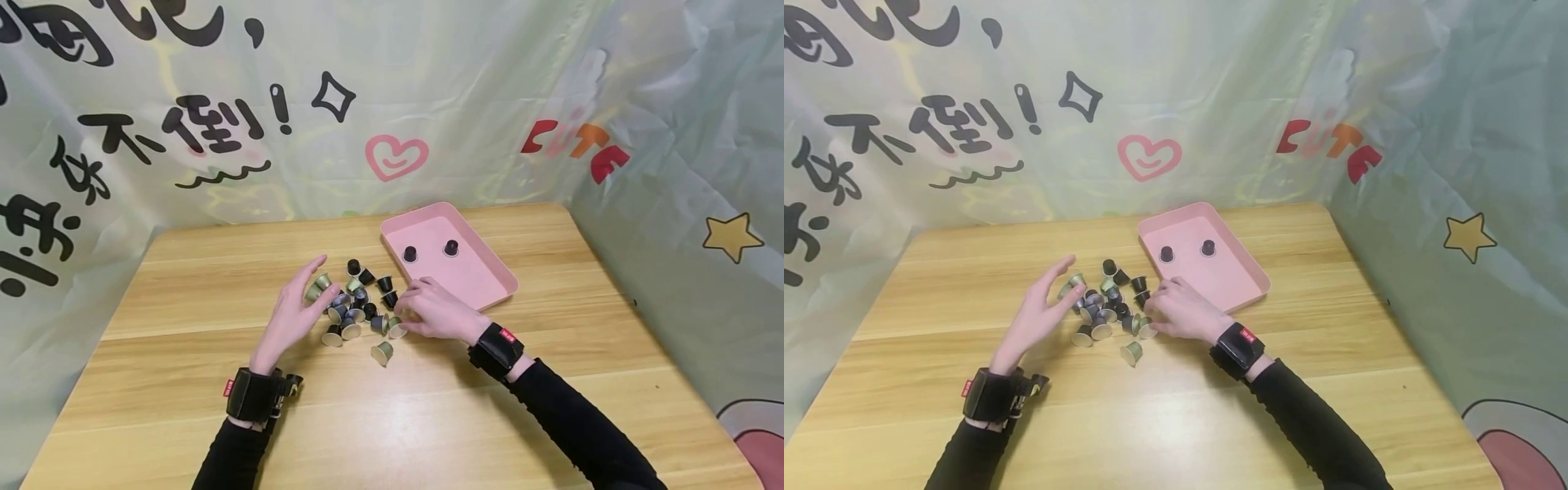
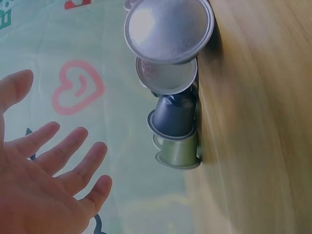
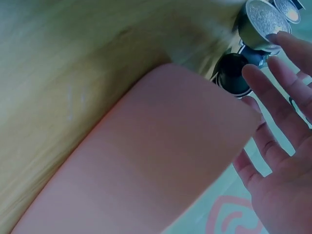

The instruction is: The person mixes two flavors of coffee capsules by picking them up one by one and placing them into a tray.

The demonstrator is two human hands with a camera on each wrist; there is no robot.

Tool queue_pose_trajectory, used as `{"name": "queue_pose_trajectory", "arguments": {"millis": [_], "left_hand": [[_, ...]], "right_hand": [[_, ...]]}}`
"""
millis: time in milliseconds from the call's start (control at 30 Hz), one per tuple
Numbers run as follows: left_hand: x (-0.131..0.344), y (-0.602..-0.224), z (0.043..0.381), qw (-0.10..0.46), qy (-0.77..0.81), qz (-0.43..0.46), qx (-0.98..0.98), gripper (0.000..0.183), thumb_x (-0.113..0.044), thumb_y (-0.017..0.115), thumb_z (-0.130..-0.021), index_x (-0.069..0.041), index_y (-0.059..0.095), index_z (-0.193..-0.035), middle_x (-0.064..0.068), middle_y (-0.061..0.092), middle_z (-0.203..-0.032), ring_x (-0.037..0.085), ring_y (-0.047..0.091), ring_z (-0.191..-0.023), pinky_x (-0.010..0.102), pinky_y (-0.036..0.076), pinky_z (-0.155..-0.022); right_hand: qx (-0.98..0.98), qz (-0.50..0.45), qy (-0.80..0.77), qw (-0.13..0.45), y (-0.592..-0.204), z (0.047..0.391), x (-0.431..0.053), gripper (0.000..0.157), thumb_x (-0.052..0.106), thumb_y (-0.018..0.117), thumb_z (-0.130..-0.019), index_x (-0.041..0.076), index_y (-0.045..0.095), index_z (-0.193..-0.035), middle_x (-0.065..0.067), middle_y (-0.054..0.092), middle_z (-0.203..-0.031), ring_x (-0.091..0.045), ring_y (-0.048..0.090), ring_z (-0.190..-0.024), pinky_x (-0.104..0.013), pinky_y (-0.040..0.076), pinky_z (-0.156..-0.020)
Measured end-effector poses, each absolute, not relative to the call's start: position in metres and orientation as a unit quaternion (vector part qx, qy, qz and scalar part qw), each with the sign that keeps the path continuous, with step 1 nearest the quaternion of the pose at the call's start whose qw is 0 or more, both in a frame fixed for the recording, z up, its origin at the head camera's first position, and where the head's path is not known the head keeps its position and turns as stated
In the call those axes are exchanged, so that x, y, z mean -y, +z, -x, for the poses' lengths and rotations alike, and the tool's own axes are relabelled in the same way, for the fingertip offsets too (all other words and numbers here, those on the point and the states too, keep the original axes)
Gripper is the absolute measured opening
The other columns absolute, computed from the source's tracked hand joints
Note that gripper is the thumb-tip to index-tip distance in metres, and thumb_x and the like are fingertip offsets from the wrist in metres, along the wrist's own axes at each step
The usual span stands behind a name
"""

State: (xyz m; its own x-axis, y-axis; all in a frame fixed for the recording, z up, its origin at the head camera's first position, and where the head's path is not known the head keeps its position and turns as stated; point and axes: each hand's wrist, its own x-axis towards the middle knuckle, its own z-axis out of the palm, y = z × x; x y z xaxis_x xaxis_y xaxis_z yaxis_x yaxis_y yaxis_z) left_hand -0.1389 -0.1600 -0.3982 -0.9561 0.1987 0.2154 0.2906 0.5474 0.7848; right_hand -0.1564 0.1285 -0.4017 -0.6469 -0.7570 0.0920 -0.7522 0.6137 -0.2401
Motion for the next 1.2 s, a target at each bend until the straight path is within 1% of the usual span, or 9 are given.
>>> {"name": "queue_pose_trajectory", "arguments": {"millis": [200,433,667,767,900,967,1100,1200], "left_hand": [[0.158,-0.401,0.139,0.053,-0.457,0.153,0.875,0.067,-0.035,0.062,-0.099,-0.012,0.035,-0.156,0.015,0.038,-0.161,0.037,0.039,-0.147,0.065,0.026,-0.12],[0.158,-0.402,0.138,0.044,-0.455,0.149,0.877,0.066,-0.035,0.061,-0.1,-0.012,0.034,-0.156,0.015,0.038,-0.161,0.038,0.037,-0.148,0.068,0.022,-0.121],[0.157,-0.402,0.137,0.038,-0.461,0.149,0.874,0.066,-0.034,0.06,-0.1,-0.009,0.034,-0.156,0.015,0.039,-0.161,0.038,0.037,-0.148,0.069,0.02,-0.121],[0.157,-0.402,0.138,0.038,-0.459,0.15,0.875,0.066,-0.033,0.06,-0.1,-0.01,0.034,-0.156,0.016,0.038,-0.161,0.038,0.037,-0.148,0.069,0.02,-0.12],[0.158,-0.402,0.138,0.038,-0.459,0.151,0.875,0.066,-0.033,0.06,-0.1,-0.01,0.034,-0.156,0.016,0.038,-0.161,0.038,0.037,-0.148,0.069,0.021,-0.12],[0.158,-0.402,0.139,0.038,-0.46,0.151,0.874,0.066,-0.034,0.06,-0.1,-0.011,0.034,-0.156,0.015,0.038,-0.161,0.038,0.037,-0.148,0.069,0.021,-0.121],[0.158,-0.402,0.14,0.04,-0.459,0.153,0.874,0.066,-0.033,0.061,-0.1,-0.01,0.034,-0.156,0.015,0.039,-0.161,0.038,0.038,-0.147,0.069,0.022,-0.121],[0.158,-0.402,0.14,0.042,-0.459,0.153,0.874,0.066,-0.033,0.061,-0.1,-0.009,0.034,-0.156,0.016,0.039,-0.16,0.039,0.038,-0.147,0.068,0.022,-0.121]], "right_hand": [[-0.893,0.432,-0.129,0.018,-0.407,0.156,-0.125,0.02,0.028,0.08,-0.085,0.018,0.074,-0.1,0.005,0.077,-0.1,-0.019,0.061,-0.104,-0.044,0.044,-0.106],[-0.893,0.431,-0.131,0.026,-0.408,0.155,-0.12,0.019,0.028,0.081,-0.083,0.017,0.074,-0.098,0.006,0.075,-0.093,-0.017,0.06,-0.101,-0.046,0.043,-0.108],[-0.895,0.427,-0.122,0.037,-0.407,0.154,-0.117,0.019,0.031,0.081,-0.083,0.019,0.071,-0.094,0.007,0.074,-0.09,-0.016,0.059,-0.099,-0.049,0.042,-0.11],[-0.896,0.427,-0.119,0.04,-0.407,0.154,-0.116,0.019,0.032,0.081,-0.082,0.02,0.07,-0.092,0.009,0.073,-0.088,-0.015,0.058,-0.096,-0.048,0.043,-0.108],[-0.896,0.426,-0.115,0.045,-0.408,0.155,-0.115,0.019,0.03,0.082,-0.081,0.021,0.069,-0.091,0.011,0.07,-0.086,-0.014,0.055,-0.092,-0.045,0.043,-0.105],[-0.896,0.426,-0.113,0.047,-0.409,0.156,-0.114,0.017,0.026,0.082,-0.081,0.022,0.068,-0.09,0.012,0.069,-0.085,-0.014,0.055,-0.091,-0.044,0.042,-0.104],[-0.895,0.428,-0.115,0.05,-0.409,0.156,-0.114,0.018,0.021,0.083,-0.08,0.021,0.068,-0.09,0.012,0.07,-0.085,-0.015,0.056,-0.093,-0.045,0.043,-0.104],[-0.895,0.427,-0.118,0.054,-0.408,0.156,-0.115,0.019,0.023,0.083,-0.08,0.021,0.069,-0.092,0.01,0.072,-0.089,-0.016,0.059,-0.096,-0.045,0.043,-0.105]]}}
